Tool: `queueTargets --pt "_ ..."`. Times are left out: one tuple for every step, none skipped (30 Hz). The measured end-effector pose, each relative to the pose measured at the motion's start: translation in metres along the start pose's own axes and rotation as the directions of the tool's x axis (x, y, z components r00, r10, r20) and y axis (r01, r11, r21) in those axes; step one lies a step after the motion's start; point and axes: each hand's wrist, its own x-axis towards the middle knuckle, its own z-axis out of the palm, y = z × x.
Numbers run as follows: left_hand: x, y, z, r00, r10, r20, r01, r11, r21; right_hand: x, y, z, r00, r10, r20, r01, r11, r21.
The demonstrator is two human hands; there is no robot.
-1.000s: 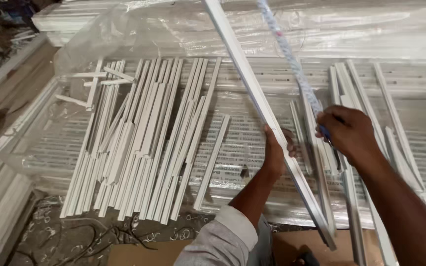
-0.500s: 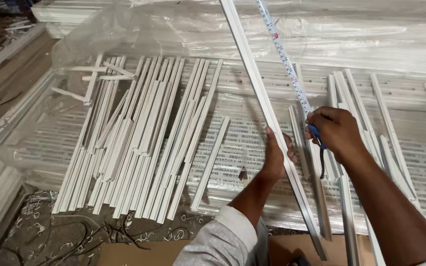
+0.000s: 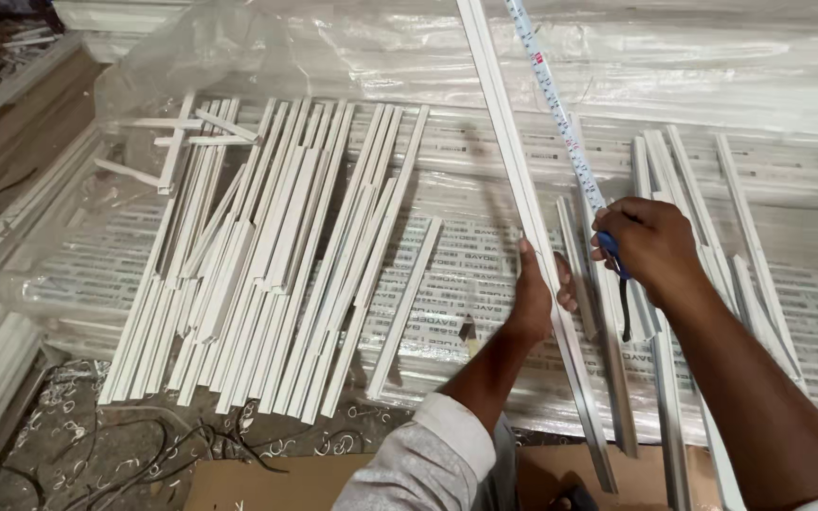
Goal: The person sits on a low stool and measures white plastic strips one at a time with a tape measure, holding each strip against the pile while extending the tape along its length, then sets the strip aside and picks up the next one.
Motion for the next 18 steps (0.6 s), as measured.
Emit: queueTargets --pt "0.0005 -0.0007 -0.0003 1.000 0.010 0.017 -0.010 1.000 0.010 -0.0001 0.0000 0.0005 1.000 -0.001 -0.004 0.001 1.000 0.002" --pt "0.0012 -0.0015 -0.0007 1.000 -0.002 0.001 0.002 1.000 -0.018 -0.0002 0.0002 0.0011 1.000 -0.002 0.000 0.002 1.000 0.007" --pt "0.0024 -0.0023 -0.0011 1.000 -0.015 -0.013 0.014 0.999 -0.044 -0.0003 0.0006 0.0016 1.000 -0.003 0.003 0.003 1.000 0.012" --pt "0.0037 -0.0033 -0.0014 0.999 -0.028 -0.027 0.026 0.997 -0.071 -0.0004 0.0009 0.0018 1.000 -0.003 0.005 0.003 1.000 0.018" --pt "0.0052 -0.0041 -0.0018 0.998 -0.041 -0.038 0.038 0.997 -0.074 -0.0004 0.0014 0.0022 1.000 -0.001 0.004 0.001 1.000 0.020" --pt "0.0067 -0.0048 -0.0021 0.997 -0.054 -0.049 0.050 0.996 -0.078 -0.0005 0.0019 0.0031 1.000 0.002 0.003 -0.002 1.000 0.023" --pt "0.0078 -0.0055 -0.0025 0.996 -0.067 -0.061 0.062 0.995 -0.082 -0.0007 0.0025 0.0036 1.000 0.004 0.002 -0.004 1.000 0.024" --pt "0.0089 -0.0060 -0.0029 0.996 -0.065 -0.054 0.059 0.993 -0.098 -0.0008 0.0029 0.0036 1.000 0.001 0.006 -0.001 1.000 0.015" --pt "0.0094 -0.0063 -0.0032 0.997 -0.062 -0.048 0.056 0.992 -0.113 -0.0009 0.0031 0.0039 1.000 -0.002 0.011 0.002 1.000 0.005" --pt "0.0095 -0.0066 -0.0036 0.997 -0.061 -0.043 0.055 0.990 -0.129 -0.0012 0.0036 0.0042 1.000 -0.003 0.017 0.003 1.000 -0.004" --pt "0.0092 -0.0066 -0.0039 0.998 -0.054 -0.033 0.050 0.992 -0.114 -0.0011 0.0037 0.0044 1.000 0.014 0.014 -0.014 1.000 0.004" --pt "0.0087 -0.0064 -0.0041 0.999 -0.046 -0.022 0.044 0.994 -0.099 -0.0005 0.0035 0.0048 0.999 0.031 0.010 -0.031 0.999 0.012" --pt "0.0079 -0.0061 -0.0042 0.999 -0.041 -0.011 0.040 0.996 -0.083 0.0000 0.0034 0.0051 0.999 0.049 0.006 -0.049 0.999 0.021" --pt "0.0069 -0.0057 -0.0041 0.999 -0.043 -0.020 0.041 0.995 -0.091 0.0003 0.0034 0.0055 0.999 0.035 0.011 -0.036 0.999 0.020" --pt "0.0058 -0.0052 -0.0040 0.999 -0.045 -0.028 0.042 0.994 -0.099 0.0010 0.0034 0.0060 1.000 0.021 0.015 -0.021 1.000 0.020" --pt "0.0049 -0.0045 -0.0037 0.998 -0.047 -0.037 0.043 0.993 -0.108 0.0015 0.0034 0.0063 1.000 0.006 0.020 -0.007 1.000 0.018" --pt "0.0038 -0.0037 -0.0035 1.000 -0.027 -0.009 0.027 0.996 -0.088 0.0021 0.0035 0.0066 1.000 0.010 0.022 -0.010 1.000 0.018" --pt "0.0029 -0.0026 -0.0034 1.000 -0.008 0.020 0.009 0.998 -0.068 0.0027 0.0035 0.0069 1.000 0.013 0.023 -0.014 1.000 0.019"
